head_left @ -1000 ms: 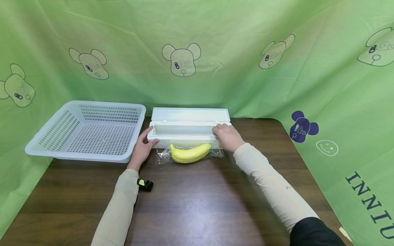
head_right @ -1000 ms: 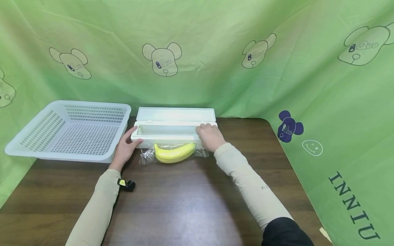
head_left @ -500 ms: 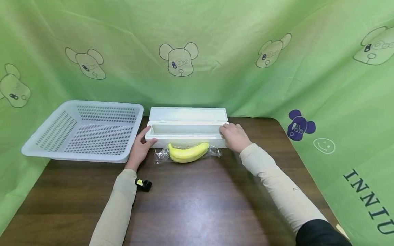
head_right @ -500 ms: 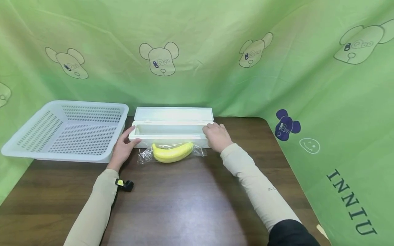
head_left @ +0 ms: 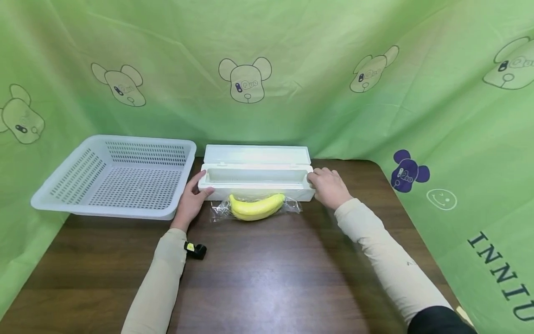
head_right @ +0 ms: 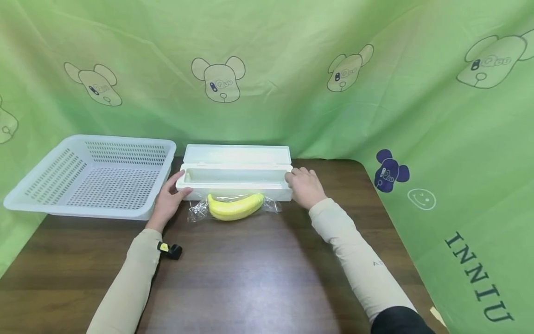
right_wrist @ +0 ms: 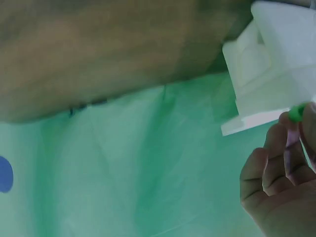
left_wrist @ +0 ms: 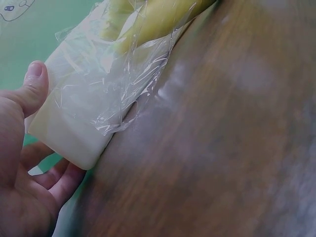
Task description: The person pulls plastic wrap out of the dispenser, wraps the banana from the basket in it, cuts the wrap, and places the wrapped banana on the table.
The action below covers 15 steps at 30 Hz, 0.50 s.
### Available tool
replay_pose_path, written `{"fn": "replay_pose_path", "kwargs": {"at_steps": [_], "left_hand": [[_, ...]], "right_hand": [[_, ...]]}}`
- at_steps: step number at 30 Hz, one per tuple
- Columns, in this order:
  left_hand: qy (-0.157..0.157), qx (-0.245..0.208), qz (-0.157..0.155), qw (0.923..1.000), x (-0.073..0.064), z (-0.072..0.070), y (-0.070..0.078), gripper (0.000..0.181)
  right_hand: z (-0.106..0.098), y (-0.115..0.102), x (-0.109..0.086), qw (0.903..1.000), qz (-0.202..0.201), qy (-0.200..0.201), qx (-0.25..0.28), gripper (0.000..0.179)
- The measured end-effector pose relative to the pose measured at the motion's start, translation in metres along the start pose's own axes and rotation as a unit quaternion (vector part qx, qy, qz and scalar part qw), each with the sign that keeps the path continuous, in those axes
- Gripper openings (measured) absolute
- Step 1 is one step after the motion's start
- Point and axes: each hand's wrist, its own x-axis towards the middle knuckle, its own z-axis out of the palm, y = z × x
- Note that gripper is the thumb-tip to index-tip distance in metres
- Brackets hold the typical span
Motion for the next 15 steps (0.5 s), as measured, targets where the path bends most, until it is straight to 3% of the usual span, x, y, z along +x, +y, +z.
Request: {"fn": "replay_pose_path", "kwargs": {"at_steps": [5, 15], "left_hand": [[0.012, 0.014, 0.002, 0.9998, -0.002, 0.001, 0.004, 0.068], [0.099, 0.102, 0.021, 0.9896, -0.011, 0.026, 0.013, 0.050]], "right_hand": [[0.005, 0.001, -0.001, 0.9997, 0.009, 0.018, 0.015, 0.021], [0.005, -0.001, -0.005, 0.9975, 0.049, 0.011, 0.050, 0.013]]}}
